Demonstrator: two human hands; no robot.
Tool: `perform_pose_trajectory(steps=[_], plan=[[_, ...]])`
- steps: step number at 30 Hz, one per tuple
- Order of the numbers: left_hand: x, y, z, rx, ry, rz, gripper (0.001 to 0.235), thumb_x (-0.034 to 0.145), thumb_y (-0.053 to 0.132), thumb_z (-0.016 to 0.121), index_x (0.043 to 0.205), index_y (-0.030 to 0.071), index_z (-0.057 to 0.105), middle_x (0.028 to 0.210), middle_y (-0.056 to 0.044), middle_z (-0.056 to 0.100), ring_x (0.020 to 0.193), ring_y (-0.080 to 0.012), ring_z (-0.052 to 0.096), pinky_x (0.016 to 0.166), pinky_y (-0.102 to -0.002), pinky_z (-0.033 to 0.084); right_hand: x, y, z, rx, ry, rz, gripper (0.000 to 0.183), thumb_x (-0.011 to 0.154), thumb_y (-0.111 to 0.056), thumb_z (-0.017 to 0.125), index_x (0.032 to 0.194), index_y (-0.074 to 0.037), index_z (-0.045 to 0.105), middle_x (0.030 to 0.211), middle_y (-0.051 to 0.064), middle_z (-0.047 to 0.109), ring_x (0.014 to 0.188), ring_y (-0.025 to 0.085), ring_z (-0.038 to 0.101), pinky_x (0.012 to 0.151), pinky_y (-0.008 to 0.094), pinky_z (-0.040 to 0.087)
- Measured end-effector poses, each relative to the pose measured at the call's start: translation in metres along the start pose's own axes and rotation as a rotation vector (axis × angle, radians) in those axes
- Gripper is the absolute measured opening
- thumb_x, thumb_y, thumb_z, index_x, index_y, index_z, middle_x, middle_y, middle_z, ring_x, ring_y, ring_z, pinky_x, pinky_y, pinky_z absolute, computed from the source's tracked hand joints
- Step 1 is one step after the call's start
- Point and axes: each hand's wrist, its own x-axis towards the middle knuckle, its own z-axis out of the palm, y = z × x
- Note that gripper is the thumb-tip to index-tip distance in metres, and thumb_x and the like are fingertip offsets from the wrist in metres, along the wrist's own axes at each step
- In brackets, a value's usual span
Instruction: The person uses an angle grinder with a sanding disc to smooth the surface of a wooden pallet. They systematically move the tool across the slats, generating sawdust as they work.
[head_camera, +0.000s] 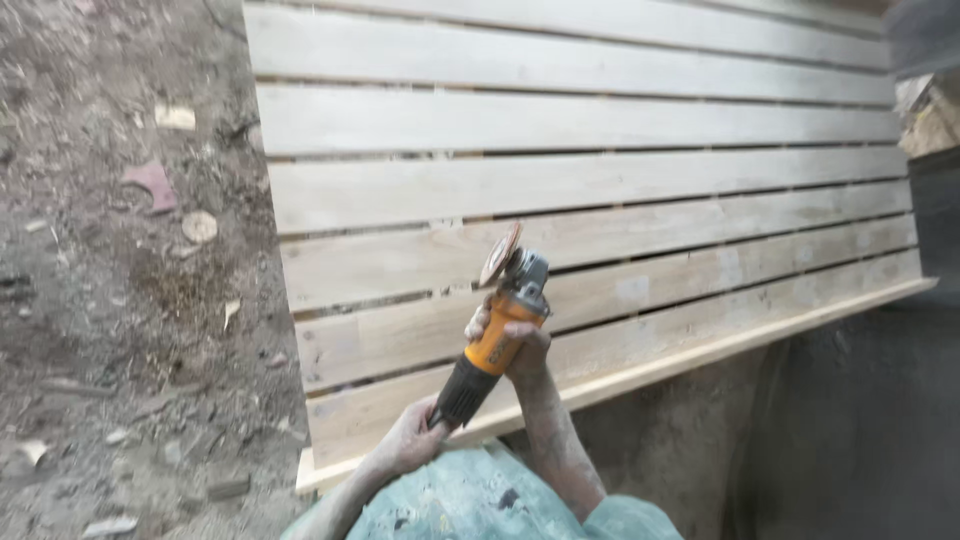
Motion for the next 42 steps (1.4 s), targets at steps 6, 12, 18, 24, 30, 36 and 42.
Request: perform_pose_trajectory(steps=[6,12,18,24,30,36,42], plan=[[-0.003,-0.001,0.001,-0.003,-0.037,0.135,0.021,0.101,0.022,0.064,0.113,0.005,0.064,0.083,0.006,0.06,0.076,-0.0011,0.051,0.068,-0.022,0.048,0.0,0.001,0.003,-0.019,-0.063,0.029,0.054,0.08,-0.017,0.072,0.127,0.003,0.055,0.098,0.016,0.065,0.095,0.031,0.067,0.086,0.045,0.056],[-0.009,0.002,0.006,0.017,-0.042,0.092,0.02,0.1,0.022,0.063,0.112,0.006,0.065,0.079,0.007,0.058,0.071,-0.0023,0.049,0.064,-0.022,0.045,-0.002,0.0,0.004,-0.004,-0.05,0.012,0.054,0.079,-0.017,0.07,0.126,0.005,0.056,0.1,0.016,0.065,0.095,0.03,0.068,0.088,0.045,0.057],[-0.01,0.0,0.005,-0.018,-0.058,0.072,0.022,0.099,0.025,0.066,0.102,0.003,0.066,0.068,0.007,0.05,0.061,-0.0052,0.047,0.055,-0.026,0.041,-0.009,-0.001,0.002,-0.033,-0.055,-0.027,0.054,0.081,-0.019,0.071,0.127,0.005,0.056,0.101,0.016,0.064,0.095,0.03,0.066,0.093,0.046,0.055],[-0.01,0.0,-0.002,-0.079,-0.049,0.178,0.019,0.099,0.024,0.064,0.107,0.007,0.067,0.07,0.007,0.054,0.063,-0.0039,0.049,0.059,-0.025,0.045,-0.01,-0.002,-0.002,0.023,-0.041,-0.006,0.056,0.08,-0.022,0.072,0.127,0.005,0.057,0.103,0.015,0.063,0.099,0.029,0.063,0.101,0.047,0.048],[-0.012,-0.005,0.0,-0.067,-0.008,0.361,0.013,0.094,0.015,0.066,0.104,0.007,0.069,0.083,0.005,0.068,0.082,-0.0044,0.061,0.076,-0.025,0.051,-0.003,-0.004,-0.005,-0.104,-0.013,0.011,0.056,0.081,-0.029,0.073,0.125,0.004,0.058,0.105,0.015,0.062,0.099,0.03,0.062,0.101,0.049,0.048],[0.008,-0.03,0.0,-0.047,0.007,0.29,0.014,0.093,0.017,0.067,0.1,0.005,0.068,0.072,-0.003,0.065,0.071,-0.0119,0.06,0.065,-0.032,0.05,0.007,-0.004,-0.003,-0.177,-0.001,0.075,0.062,0.082,-0.032,0.072,0.131,0.003,0.056,0.109,0.013,0.062,0.101,0.027,0.062,0.104,0.049,0.047],[0.023,-0.048,0.005,-0.035,0.122,0.445,0.02,0.094,0.022,0.07,0.101,0.003,0.071,0.07,-0.006,0.066,0.064,-0.0144,0.063,0.057,-0.033,0.05,0.048,0.019,0.021,-0.298,-0.038,0.157,0.064,0.08,-0.035,0.072,0.134,-0.003,0.056,0.111,0.012,0.062,0.099,0.027,0.063,0.099,0.049,0.048]])
